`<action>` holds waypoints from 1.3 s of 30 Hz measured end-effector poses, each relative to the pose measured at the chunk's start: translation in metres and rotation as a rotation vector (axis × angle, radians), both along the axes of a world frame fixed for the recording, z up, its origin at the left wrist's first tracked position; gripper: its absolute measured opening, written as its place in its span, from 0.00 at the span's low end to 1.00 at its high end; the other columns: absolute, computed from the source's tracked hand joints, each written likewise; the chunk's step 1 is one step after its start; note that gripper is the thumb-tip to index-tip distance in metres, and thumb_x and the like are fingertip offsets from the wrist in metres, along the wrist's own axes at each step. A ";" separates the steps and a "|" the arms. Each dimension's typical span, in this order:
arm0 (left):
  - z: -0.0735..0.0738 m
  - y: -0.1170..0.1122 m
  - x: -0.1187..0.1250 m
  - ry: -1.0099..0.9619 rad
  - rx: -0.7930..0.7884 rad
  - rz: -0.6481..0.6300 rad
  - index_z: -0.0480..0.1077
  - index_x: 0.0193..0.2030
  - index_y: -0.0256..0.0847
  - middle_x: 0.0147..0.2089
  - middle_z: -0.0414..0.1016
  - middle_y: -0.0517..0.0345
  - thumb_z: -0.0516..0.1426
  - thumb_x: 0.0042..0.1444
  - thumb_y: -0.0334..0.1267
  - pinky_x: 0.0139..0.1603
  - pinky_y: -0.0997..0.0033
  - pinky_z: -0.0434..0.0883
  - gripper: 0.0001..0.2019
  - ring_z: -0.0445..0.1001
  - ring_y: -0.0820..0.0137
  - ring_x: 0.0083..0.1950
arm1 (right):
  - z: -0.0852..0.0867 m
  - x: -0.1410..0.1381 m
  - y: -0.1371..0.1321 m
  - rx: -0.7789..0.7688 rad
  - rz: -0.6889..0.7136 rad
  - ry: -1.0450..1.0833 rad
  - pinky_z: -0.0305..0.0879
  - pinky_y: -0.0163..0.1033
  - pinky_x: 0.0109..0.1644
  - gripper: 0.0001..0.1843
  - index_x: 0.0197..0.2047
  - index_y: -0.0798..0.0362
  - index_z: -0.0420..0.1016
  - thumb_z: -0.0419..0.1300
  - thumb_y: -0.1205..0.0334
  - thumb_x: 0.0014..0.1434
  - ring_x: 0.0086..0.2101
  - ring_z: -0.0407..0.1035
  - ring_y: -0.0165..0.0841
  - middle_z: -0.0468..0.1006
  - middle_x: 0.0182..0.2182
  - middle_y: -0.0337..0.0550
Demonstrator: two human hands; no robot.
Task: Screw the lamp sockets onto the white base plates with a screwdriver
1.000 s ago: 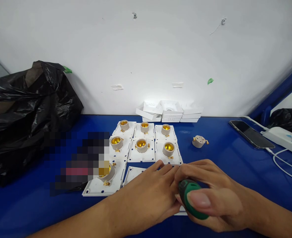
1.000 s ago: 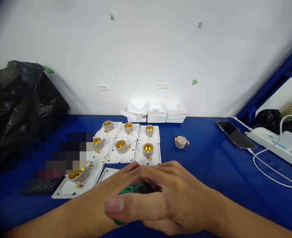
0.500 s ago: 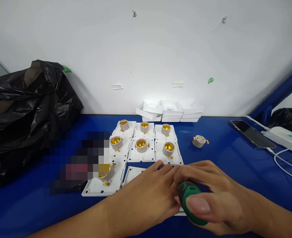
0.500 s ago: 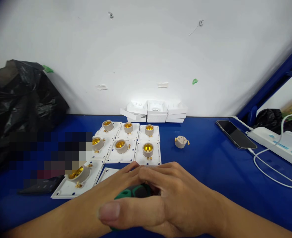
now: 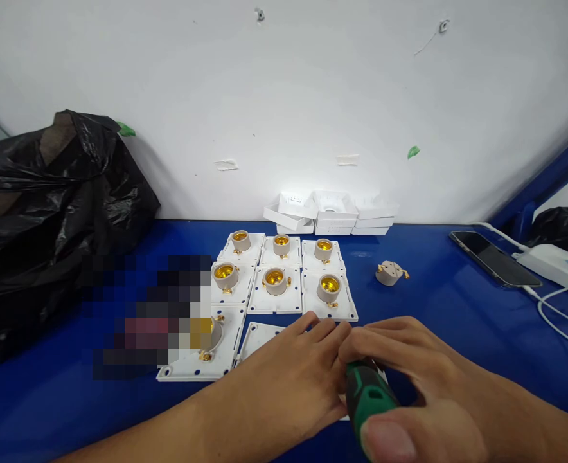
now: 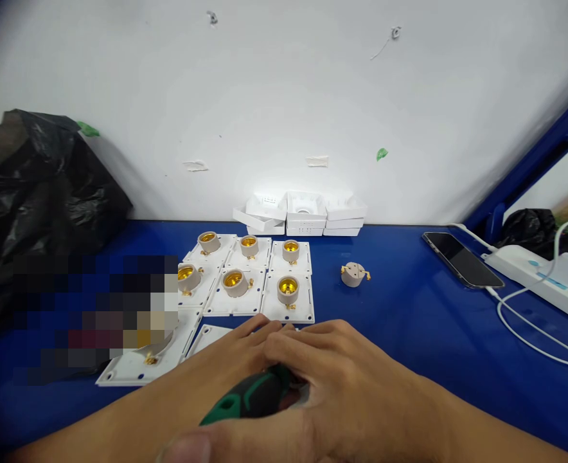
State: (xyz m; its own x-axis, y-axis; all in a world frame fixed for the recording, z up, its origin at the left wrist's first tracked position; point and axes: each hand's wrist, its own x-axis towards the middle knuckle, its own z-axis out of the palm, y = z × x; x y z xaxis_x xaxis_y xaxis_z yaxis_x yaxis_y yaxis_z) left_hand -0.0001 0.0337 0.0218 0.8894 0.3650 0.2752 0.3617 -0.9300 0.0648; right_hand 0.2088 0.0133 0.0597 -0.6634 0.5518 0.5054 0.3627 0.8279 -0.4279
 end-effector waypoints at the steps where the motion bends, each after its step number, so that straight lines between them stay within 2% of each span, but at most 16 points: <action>1: 0.001 0.000 0.000 -0.004 0.009 -0.020 0.75 0.51 0.40 0.53 0.78 0.49 0.56 0.75 0.46 0.60 0.53 0.71 0.13 0.76 0.55 0.55 | -0.001 0.000 0.000 -0.011 0.008 0.016 0.75 0.37 0.37 0.11 0.49 0.49 0.73 0.52 0.54 0.74 0.32 0.81 0.35 0.85 0.35 0.41; 4: 0.012 -0.001 -0.001 0.059 0.002 -0.038 0.76 0.45 0.39 0.53 0.78 0.48 0.56 0.75 0.43 0.59 0.53 0.71 0.12 0.75 0.55 0.55 | -0.008 0.001 0.000 -0.009 0.021 0.051 0.76 0.39 0.37 0.11 0.50 0.48 0.74 0.54 0.55 0.71 0.32 0.81 0.37 0.86 0.35 0.42; 8: 0.022 0.000 -0.001 0.090 0.015 -0.037 0.76 0.48 0.37 0.53 0.78 0.47 0.56 0.75 0.41 0.58 0.56 0.72 0.11 0.76 0.57 0.54 | -0.013 0.002 0.000 -0.069 0.017 0.069 0.75 0.38 0.39 0.10 0.46 0.48 0.74 0.56 0.53 0.70 0.33 0.81 0.35 0.85 0.34 0.39; 11: 0.023 0.000 0.000 0.083 0.008 -0.037 0.76 0.49 0.35 0.53 0.78 0.46 0.54 0.76 0.41 0.57 0.57 0.72 0.13 0.76 0.56 0.53 | -0.013 0.002 0.000 -0.069 0.029 0.057 0.73 0.39 0.38 0.10 0.45 0.48 0.72 0.53 0.54 0.73 0.33 0.81 0.34 0.84 0.34 0.38; 14: 0.022 -0.001 0.000 0.093 -0.027 -0.042 0.77 0.45 0.37 0.52 0.78 0.47 0.52 0.77 0.40 0.57 0.55 0.73 0.15 0.76 0.56 0.54 | -0.011 0.003 -0.001 -0.028 0.012 0.023 0.72 0.40 0.36 0.10 0.45 0.49 0.71 0.52 0.56 0.73 0.33 0.81 0.35 0.83 0.33 0.38; 19: 0.024 -0.001 0.000 0.078 -0.053 -0.034 0.78 0.44 0.38 0.50 0.79 0.49 0.51 0.76 0.41 0.57 0.54 0.73 0.16 0.77 0.54 0.54 | -0.010 0.003 -0.001 0.040 0.006 -0.025 0.73 0.39 0.36 0.07 0.47 0.47 0.75 0.57 0.59 0.70 0.33 0.80 0.36 0.84 0.35 0.38; 25: 0.027 -0.001 0.002 0.123 -0.075 -0.025 0.76 0.45 0.38 0.51 0.79 0.48 0.50 0.76 0.39 0.56 0.54 0.74 0.15 0.77 0.54 0.54 | -0.006 0.003 -0.002 -0.049 -0.012 -0.024 0.74 0.38 0.39 0.12 0.44 0.47 0.73 0.51 0.55 0.75 0.33 0.80 0.34 0.83 0.34 0.38; 29: 0.024 0.000 0.002 0.077 -0.026 -0.039 0.76 0.44 0.38 0.49 0.78 0.49 0.53 0.75 0.40 0.55 0.56 0.73 0.13 0.77 0.56 0.52 | -0.008 0.002 -0.004 -0.023 -0.013 -0.001 0.73 0.38 0.37 0.16 0.42 0.49 0.73 0.48 0.54 0.77 0.32 0.80 0.33 0.84 0.34 0.39; 32: 0.021 0.000 0.001 0.057 0.033 -0.055 0.76 0.45 0.37 0.51 0.77 0.49 0.56 0.75 0.40 0.55 0.57 0.73 0.11 0.76 0.58 0.53 | -0.008 0.001 -0.005 -0.036 -0.045 -0.015 0.73 0.36 0.38 0.16 0.39 0.49 0.75 0.50 0.55 0.75 0.32 0.80 0.32 0.84 0.33 0.38; 35: 0.020 0.000 0.001 0.069 0.031 -0.054 0.75 0.46 0.38 0.51 0.77 0.49 0.54 0.76 0.40 0.55 0.57 0.72 0.11 0.75 0.58 0.54 | -0.007 0.001 -0.006 -0.042 -0.062 -0.031 0.74 0.34 0.38 0.15 0.37 0.49 0.76 0.53 0.56 0.73 0.33 0.80 0.32 0.84 0.33 0.38; 39: 0.021 0.000 0.001 0.093 0.020 -0.038 0.75 0.49 0.37 0.52 0.77 0.49 0.52 0.77 0.40 0.55 0.57 0.71 0.12 0.74 0.58 0.54 | -0.006 0.003 -0.006 -0.068 -0.060 -0.043 0.77 0.34 0.42 0.10 0.42 0.48 0.78 0.57 0.55 0.71 0.35 0.82 0.34 0.86 0.36 0.39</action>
